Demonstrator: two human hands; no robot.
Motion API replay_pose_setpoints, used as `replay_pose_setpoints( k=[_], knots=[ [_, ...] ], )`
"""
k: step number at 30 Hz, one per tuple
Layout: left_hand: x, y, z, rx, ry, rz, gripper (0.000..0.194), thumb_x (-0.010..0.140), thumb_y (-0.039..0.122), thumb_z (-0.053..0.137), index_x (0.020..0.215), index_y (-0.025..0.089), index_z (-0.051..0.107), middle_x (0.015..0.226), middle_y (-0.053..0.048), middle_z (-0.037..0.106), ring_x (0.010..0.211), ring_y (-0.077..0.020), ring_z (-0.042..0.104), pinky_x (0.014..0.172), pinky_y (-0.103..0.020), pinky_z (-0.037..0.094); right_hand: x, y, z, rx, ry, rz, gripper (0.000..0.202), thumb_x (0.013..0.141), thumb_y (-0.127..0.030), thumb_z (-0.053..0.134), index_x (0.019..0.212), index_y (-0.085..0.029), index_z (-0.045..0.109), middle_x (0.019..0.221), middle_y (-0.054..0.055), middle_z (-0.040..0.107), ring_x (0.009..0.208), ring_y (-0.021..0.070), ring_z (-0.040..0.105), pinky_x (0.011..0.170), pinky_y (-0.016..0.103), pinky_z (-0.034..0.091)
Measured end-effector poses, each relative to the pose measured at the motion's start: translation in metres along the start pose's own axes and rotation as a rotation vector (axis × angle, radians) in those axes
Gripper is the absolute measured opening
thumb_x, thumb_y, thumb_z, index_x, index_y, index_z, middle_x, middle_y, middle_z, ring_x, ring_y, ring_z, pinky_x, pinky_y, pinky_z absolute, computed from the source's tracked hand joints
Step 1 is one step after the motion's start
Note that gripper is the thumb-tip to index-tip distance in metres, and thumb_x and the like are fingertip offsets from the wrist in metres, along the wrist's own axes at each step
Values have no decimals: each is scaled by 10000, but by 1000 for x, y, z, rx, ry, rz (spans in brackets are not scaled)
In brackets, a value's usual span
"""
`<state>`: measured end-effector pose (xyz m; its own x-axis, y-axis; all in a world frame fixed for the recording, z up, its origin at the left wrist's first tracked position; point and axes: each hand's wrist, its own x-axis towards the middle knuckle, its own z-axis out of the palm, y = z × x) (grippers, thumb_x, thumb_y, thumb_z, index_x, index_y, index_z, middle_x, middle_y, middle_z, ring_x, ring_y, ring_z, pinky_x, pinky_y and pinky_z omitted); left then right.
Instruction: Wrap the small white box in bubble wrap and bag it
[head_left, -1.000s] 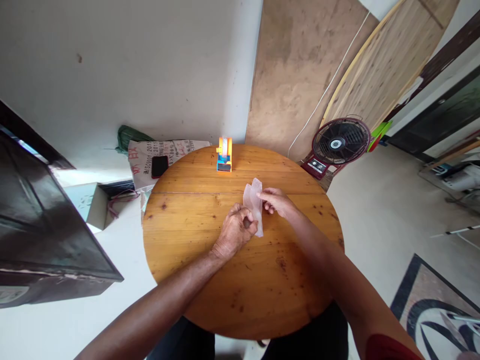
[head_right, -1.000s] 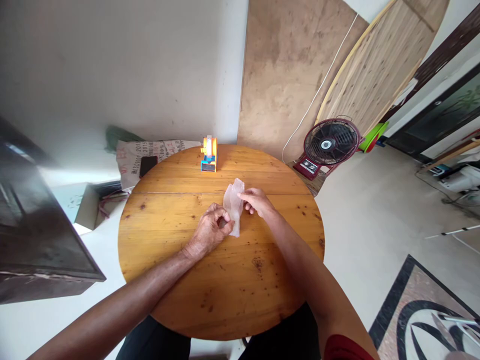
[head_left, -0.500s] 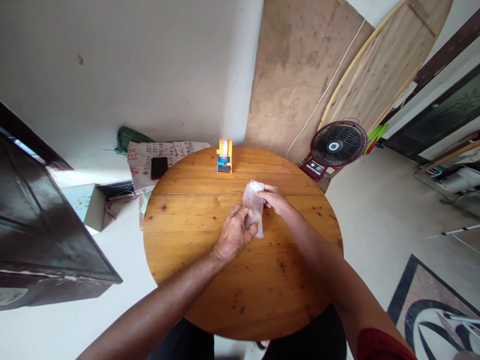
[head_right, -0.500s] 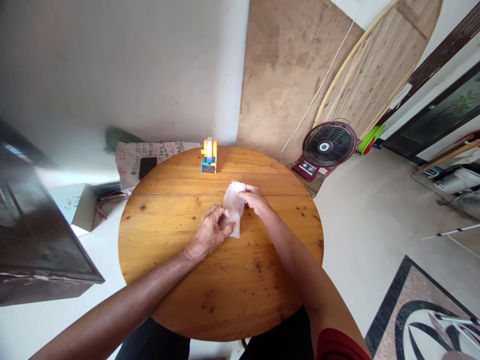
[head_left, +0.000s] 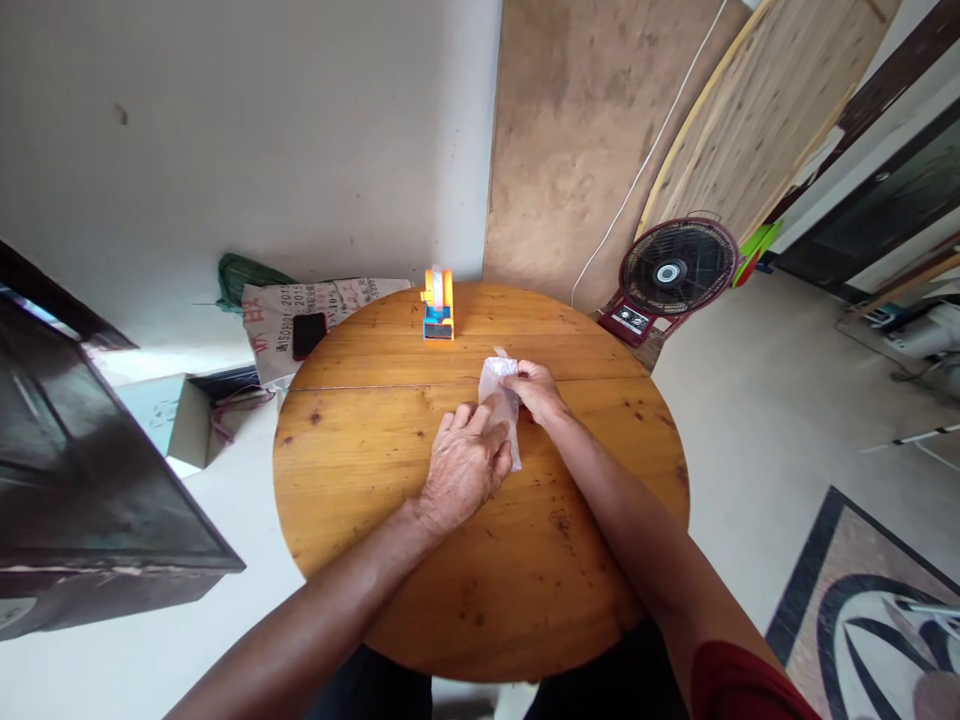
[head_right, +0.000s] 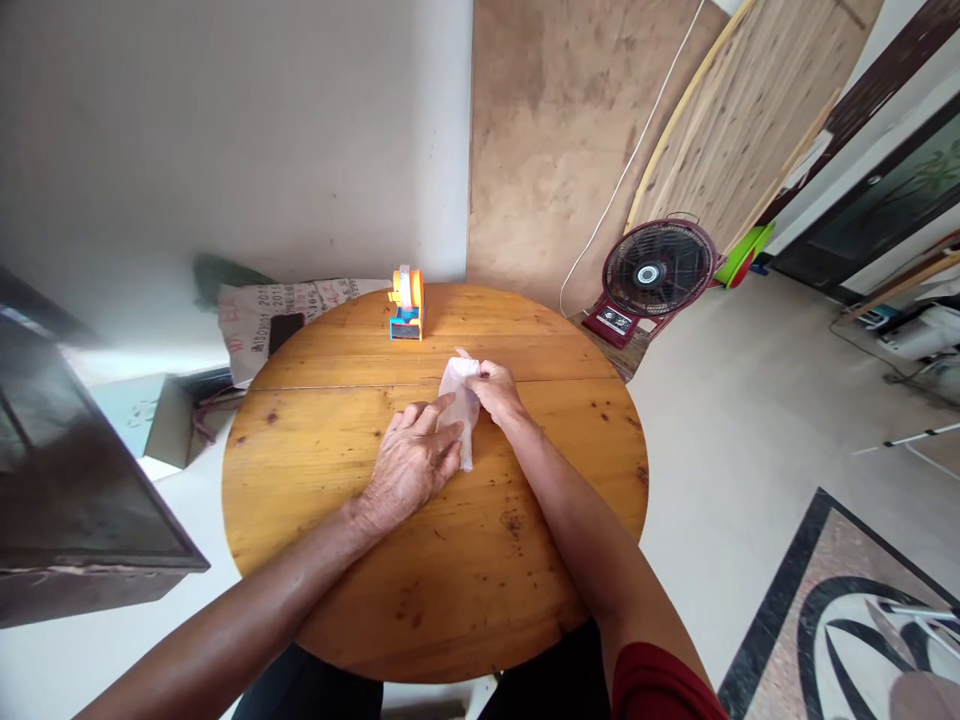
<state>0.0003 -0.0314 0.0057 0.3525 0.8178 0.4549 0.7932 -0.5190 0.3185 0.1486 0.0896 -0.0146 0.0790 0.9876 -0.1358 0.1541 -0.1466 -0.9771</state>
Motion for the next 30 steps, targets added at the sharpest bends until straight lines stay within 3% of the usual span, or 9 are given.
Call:
replay_pose_setpoints(
  k=[6, 12, 19, 25, 30],
  knots=[
    [1, 0, 5, -87, -45, -33, 199, 884, 182, 520, 1018, 187, 667, 1138, -93, 680, 991, -256, 568, 948, -403, 453, -4, -9, 0, 66, -32, 66, 176, 538, -239, 680, 690, -186, 608, 561, -59, 607, 506, 111, 518, 479, 222, 395],
    [3, -4, 8, -232, -16, -72, 231, 834, 123, 556, 1018, 212, 662, 1017, -63, 691, 936, -220, 614, 956, -366, 467, -21, -31, -6, 159, -135, 89, 307, 539, -255, 693, 836, -181, 663, 726, -5, 700, 634, 155, 637, 608, 275, 502],
    [-4, -6, 19, -294, 34, -158, 296, 835, 212, 588, 1126, 235, 636, 1204, -85, 543, 1053, -223, 576, 918, -352, 500, -57, -44, -12, 166, -184, -81, 248, 562, -299, 731, 726, -193, 578, 717, -20, 652, 679, 152, 602, 646, 274, 484],
    [-6, -2, 20, -286, 118, -398, 343, 778, 307, 654, 1070, 187, 519, 1064, -83, 505, 931, -221, 578, 790, -349, 534, -79, -41, -11, 124, -205, -202, 298, 621, -361, 726, 672, -210, 475, 636, -54, 555, 609, 114, 508, 599, 240, 417],
    [-6, -5, 23, -384, 217, -466, 607, 703, 308, 726, 1223, 174, 442, 1133, -109, 498, 1019, -252, 568, 851, -383, 526, -92, -33, -16, 28, -227, -299, 280, 677, -393, 707, 681, -215, 491, 628, -52, 529, 599, 110, 490, 601, 237, 411]
  ],
)
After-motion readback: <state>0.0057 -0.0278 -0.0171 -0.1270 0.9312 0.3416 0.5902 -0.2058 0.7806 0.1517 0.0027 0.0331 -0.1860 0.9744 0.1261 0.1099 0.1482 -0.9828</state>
